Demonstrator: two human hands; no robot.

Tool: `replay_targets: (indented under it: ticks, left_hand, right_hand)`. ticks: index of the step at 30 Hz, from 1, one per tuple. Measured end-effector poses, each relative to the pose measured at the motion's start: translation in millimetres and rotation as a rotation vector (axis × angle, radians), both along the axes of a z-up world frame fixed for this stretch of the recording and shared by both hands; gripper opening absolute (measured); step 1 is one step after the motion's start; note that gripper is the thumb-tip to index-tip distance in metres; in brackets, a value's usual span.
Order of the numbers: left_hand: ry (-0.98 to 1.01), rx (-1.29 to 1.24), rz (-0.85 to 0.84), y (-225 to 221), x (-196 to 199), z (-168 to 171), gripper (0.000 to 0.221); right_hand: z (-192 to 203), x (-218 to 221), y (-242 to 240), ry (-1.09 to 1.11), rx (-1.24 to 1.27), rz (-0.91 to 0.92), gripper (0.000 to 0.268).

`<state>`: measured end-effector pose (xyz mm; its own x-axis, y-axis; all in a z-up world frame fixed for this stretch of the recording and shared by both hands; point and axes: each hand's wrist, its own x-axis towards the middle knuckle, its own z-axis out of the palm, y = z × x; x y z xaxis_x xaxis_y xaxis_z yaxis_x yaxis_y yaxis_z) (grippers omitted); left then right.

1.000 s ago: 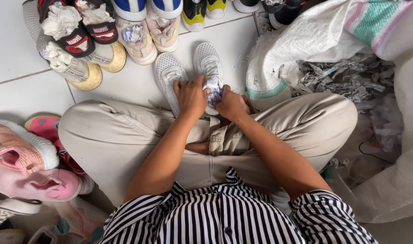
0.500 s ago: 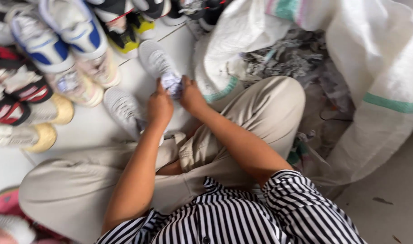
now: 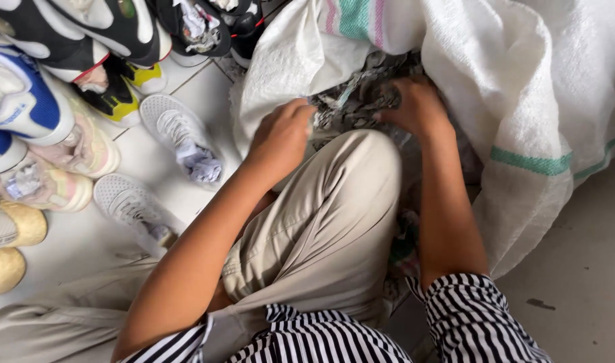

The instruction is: The person is stuffing crumpled paper into various sneakers to help them maintain their shape, likely for storage or sale.

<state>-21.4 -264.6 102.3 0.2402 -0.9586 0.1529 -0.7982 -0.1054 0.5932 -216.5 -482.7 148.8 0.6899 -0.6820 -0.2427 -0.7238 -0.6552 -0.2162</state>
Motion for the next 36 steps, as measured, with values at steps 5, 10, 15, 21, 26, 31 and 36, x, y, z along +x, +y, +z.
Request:
replay_targets:
  ticks: [5, 10, 15, 21, 26, 31, 36]
  left_hand:
    - [-0.008, 0.143, -0.026, -102, -18, -73, 0.047]
    - [-0.214, 0.164, -0.01, -117, -25, -98, 0.035]
    - [-0.107, -0.139, 0.077, -91, -27, -52, 0.023]
    - [0.3, -0.376, -0.049, -22, -19, 36, 0.016]
    - [0.43, -0.442, 0.042, 70, 9, 64, 0.021]
    - [0.326, -0.411, 0.121, 173, 18, 51, 0.022]
    - [0.649, -0.526, 0.497, 271, 21, 1, 0.079]
  right_hand:
    - [-72, -32, -27, 0.142, -0.035, -0.072, 0.085]
    - [-85, -40, -36, -0.163, -0.09, -0.204, 0.042]
    - [-17, -17, 9, -0.51, -0.08, -0.066, 0.067]
    - [22, 25, 62, -0.833, 0.31, 0.211, 0.051]
    - [17, 71, 135, -1.099, 0.962, 0.193, 0.051]
    - [15, 121, 225, -1.101, 1.018, 0.235, 0.055]
    - [3, 152, 281, -1.093, 0.866, 0.241, 0.03]
